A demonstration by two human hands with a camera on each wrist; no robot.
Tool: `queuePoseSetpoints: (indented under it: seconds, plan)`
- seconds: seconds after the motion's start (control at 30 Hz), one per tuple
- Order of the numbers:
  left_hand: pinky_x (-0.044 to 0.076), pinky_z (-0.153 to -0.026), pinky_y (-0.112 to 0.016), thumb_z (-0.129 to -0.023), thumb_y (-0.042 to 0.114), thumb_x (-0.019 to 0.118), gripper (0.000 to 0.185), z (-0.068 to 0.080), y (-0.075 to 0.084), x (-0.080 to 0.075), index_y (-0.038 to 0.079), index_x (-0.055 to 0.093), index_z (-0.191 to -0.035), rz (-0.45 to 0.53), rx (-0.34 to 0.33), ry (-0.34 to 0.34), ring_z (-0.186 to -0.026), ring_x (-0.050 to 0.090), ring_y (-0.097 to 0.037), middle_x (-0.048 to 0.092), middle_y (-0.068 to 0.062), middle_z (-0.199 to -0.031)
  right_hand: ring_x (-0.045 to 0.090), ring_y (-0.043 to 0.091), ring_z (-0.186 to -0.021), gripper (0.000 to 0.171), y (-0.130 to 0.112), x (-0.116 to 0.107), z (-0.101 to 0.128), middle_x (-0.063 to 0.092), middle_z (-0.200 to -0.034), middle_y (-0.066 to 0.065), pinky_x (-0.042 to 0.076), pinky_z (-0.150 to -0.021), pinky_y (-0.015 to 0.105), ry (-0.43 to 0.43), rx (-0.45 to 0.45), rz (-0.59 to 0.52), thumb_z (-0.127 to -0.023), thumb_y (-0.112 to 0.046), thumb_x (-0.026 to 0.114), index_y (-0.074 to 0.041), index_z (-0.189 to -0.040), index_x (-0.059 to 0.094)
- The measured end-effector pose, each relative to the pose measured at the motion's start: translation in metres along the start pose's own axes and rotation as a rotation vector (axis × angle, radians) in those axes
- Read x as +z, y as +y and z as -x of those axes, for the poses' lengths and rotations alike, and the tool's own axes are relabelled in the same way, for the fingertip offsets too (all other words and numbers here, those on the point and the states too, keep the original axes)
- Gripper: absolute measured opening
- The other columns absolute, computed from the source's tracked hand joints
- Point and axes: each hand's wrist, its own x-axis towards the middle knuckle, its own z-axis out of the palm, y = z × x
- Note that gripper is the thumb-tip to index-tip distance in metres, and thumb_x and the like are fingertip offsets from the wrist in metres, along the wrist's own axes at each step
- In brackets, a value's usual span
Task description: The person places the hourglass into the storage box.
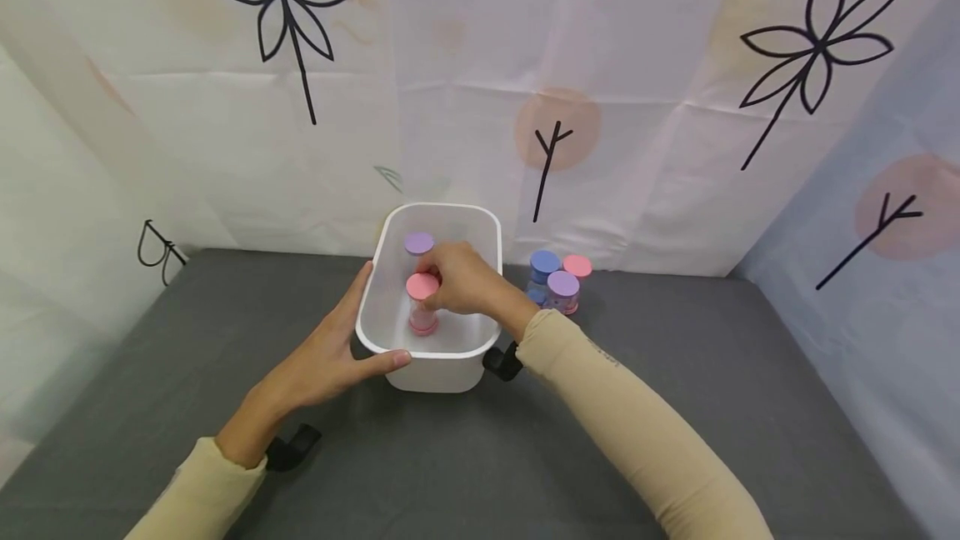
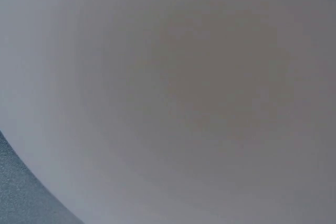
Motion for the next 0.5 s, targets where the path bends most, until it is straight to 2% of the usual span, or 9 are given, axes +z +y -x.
queuePoseSetpoints:
  seconds: [0.17, 0.37, 0.5]
  plan:
    - [0.028, -0.114, -0.055, -0.084, 0.05, 0.081, 0.12, 0.001, -0.001, -0.001, 0.027, -0.006, -0.164, 0.002, 0.001, 0.002, -0.15, 0.025, -0.022, 0.006, 0.013, -0.168, 0.064, 0.018, -0.093, 0.044, -0.002, 0.001, -0.001, 0.073, -0.106, 0.01, 0.052, -0.086, 0.029, -0.024, -0.001, 0.026, -0.08, -0.005, 0.086, 0.001, -0.121, 0.072]
    - [0.029, -0.115, -0.052, -0.083, 0.05, 0.082, 0.12, 0.0, -0.001, -0.002, 0.034, -0.006, -0.163, 0.012, 0.009, 0.007, -0.148, 0.025, -0.01, 0.006, 0.018, -0.167, 0.063, 0.018, -0.091, 0.041, -0.003, -0.002, 0.0, 0.074, -0.104, 0.008, 0.052, -0.084, 0.029, -0.03, 0.006, 0.026, -0.08, -0.006, 0.086, 0.0, -0.118, 0.073]
    - [0.031, -0.114, -0.052, -0.083, 0.051, 0.082, 0.119, -0.001, 0.0, -0.002, 0.036, -0.006, -0.162, 0.019, 0.022, 0.003, -0.146, 0.025, -0.007, 0.007, 0.019, -0.166, 0.064, 0.016, -0.089, 0.038, -0.003, -0.01, 0.004, 0.074, -0.101, 0.004, 0.052, -0.082, 0.029, -0.032, 0.026, 0.0, -0.079, -0.008, 0.086, -0.003, -0.115, 0.075]
